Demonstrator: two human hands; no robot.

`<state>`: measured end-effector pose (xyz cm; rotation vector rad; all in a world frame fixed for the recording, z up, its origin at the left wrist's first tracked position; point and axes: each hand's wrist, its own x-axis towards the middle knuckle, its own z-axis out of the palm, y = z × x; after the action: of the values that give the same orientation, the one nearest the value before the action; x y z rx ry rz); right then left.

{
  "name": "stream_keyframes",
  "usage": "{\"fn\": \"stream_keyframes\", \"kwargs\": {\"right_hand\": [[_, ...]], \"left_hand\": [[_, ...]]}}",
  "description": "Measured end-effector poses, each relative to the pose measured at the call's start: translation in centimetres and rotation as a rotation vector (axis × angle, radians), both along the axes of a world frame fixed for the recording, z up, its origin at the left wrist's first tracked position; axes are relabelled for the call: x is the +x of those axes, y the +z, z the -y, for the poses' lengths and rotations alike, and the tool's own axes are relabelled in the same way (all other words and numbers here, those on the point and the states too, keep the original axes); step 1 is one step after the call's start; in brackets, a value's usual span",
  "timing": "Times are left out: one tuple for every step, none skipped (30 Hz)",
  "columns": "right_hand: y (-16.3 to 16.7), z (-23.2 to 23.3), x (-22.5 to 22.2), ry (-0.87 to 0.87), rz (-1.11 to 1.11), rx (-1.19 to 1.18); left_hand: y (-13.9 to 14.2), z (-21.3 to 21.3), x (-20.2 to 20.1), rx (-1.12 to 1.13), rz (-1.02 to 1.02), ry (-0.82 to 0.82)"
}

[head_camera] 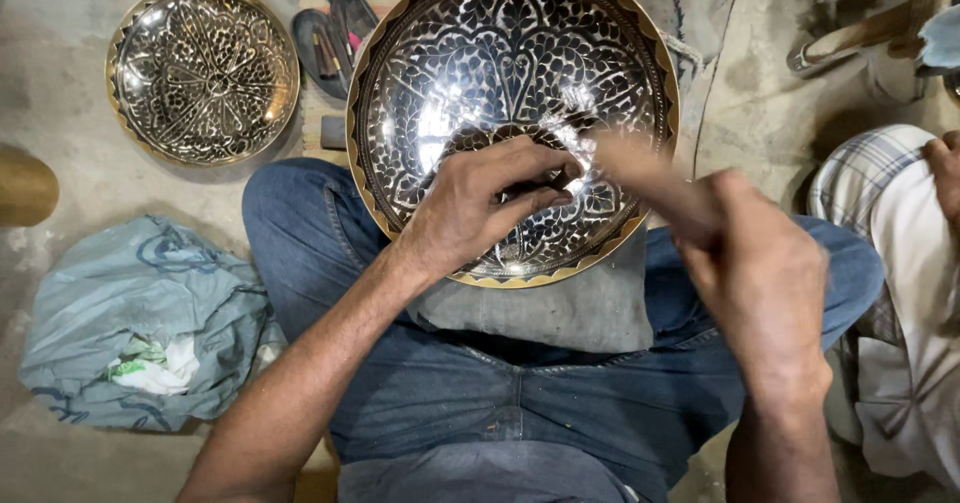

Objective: The person sits cross-legged and uses a wooden mallet and metal punch to emboss a decorative pattern into a large metal bowl. They repeatedly strike the punch along the bowl's surface to create a symmetrical floral design.

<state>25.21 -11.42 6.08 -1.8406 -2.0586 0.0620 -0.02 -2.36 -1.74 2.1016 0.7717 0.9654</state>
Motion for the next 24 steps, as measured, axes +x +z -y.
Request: {"fn": "stream_keyframes", "kwargs": {"right_hand": [[-0.02,-0.03,0.14,0.006,0.054,0.013],[-0.03,-0.12,0.23,0.007,0.107,0.028],[-0.12,-0.21,0.35,0.01,0.161,0.045],[-0.23,-0.35,0.38,-0.036,0.051,0.033],[-0.39,-0.45,0.42,-0.081,-0.058,0.018],[-0.55,-0.56,0.37,-0.128,-0.165,0.001],[-0.56,-0.53,0.5,-0.073,-0.069,0.008],[-0.61,-0.57,0.52,-0.016,0.026,0.017],[-0.68,-0.54,0.52,0.04,0.119,0.023],[-0.68,-0.52,0.47,-0.016,-0.029,0.002],[-0.71,-0.5,0.43,-0.072,-0.176,-0.017],[-0.71,-0.51,0.28,-0.123,-0.325,-0.035],[-0.63,-0.48,0.29,-0.068,-0.176,-0.038],[-0.52,-0.43,0.19,-0.016,-0.025,-0.041],[-0.43,-0.45,0.17,0.032,0.126,-0.036],[-0.34,-0.54,0.09,0.001,0.06,0.007],[-0.27,-0.46,0.0,-0.024,-0.005,0.038],[-0.24,-0.46,-0.16,-0.049,-0.071,0.063],[-0.17,-0.43,-0.15,-0.034,-0.04,0.026],[-0.15,-0.44,-0.2,-0.017,-0.008,-0.005],[-0.18,-0.44,-0.21,0.002,0.022,-0.039],[-0.23,-0.46,-0.27,-0.004,-0.026,-0.016],[-0.32,-0.5,-0.25,-0.012,-0.072,0.014],[-0.4,-0.58,-0.28,-0.017,-0.118,0.044]], "left_hand": [[0.03,0.06,0.04,-0.003,-0.005,0.007],[0.05,0.03,-0.03,-0.004,-0.01,0.009],[0.06,0.01,-0.02,-0.004,-0.015,0.012],[0.07,-0.05,-0.08,-0.014,-0.017,0.014],[0.07,-0.03,-0.07,-0.029,-0.017,0.015],[0.08,-0.05,-0.14,-0.044,-0.016,0.014],[0.07,-0.03,-0.09,-0.023,-0.01,0.009],[0.08,-0.02,-0.08,-0.001,-0.006,0.006],[0.08,0.07,-0.03,0.019,-0.002,0.003],[0.1,0.09,-0.05,0.02,0.008,-0.002],[0.11,0.12,0.0,0.022,0.019,-0.006],[0.14,0.11,-0.02,0.026,0.028,-0.005],[0.16,0.13,0.03,0.01,0.003,0.005],[0.19,0.12,-0.02,-0.008,-0.02,0.011],[0.21,0.01,0.03,-0.015,-0.043,0.014],[0.23,-0.15,0.02,-0.016,-0.046,0.016],[0.23,-0.11,0.05,-0.027,-0.049,0.022],[0.24,-0.07,-0.03,-0.045,-0.053,0.028],[0.23,-0.05,-0.02,-0.028,-0.04,0.024],[0.22,-0.07,-0.05,-0.006,-0.027,0.021],[0.22,0.0,-0.05,0.013,-0.015,0.02],[0.21,0.06,-0.13,0.007,-0.018,0.022],[0.21,0.08,-0.14,0.007,-0.019,0.023],[0.21,0.05,-0.17,0.007,-0.02,0.026]]}}
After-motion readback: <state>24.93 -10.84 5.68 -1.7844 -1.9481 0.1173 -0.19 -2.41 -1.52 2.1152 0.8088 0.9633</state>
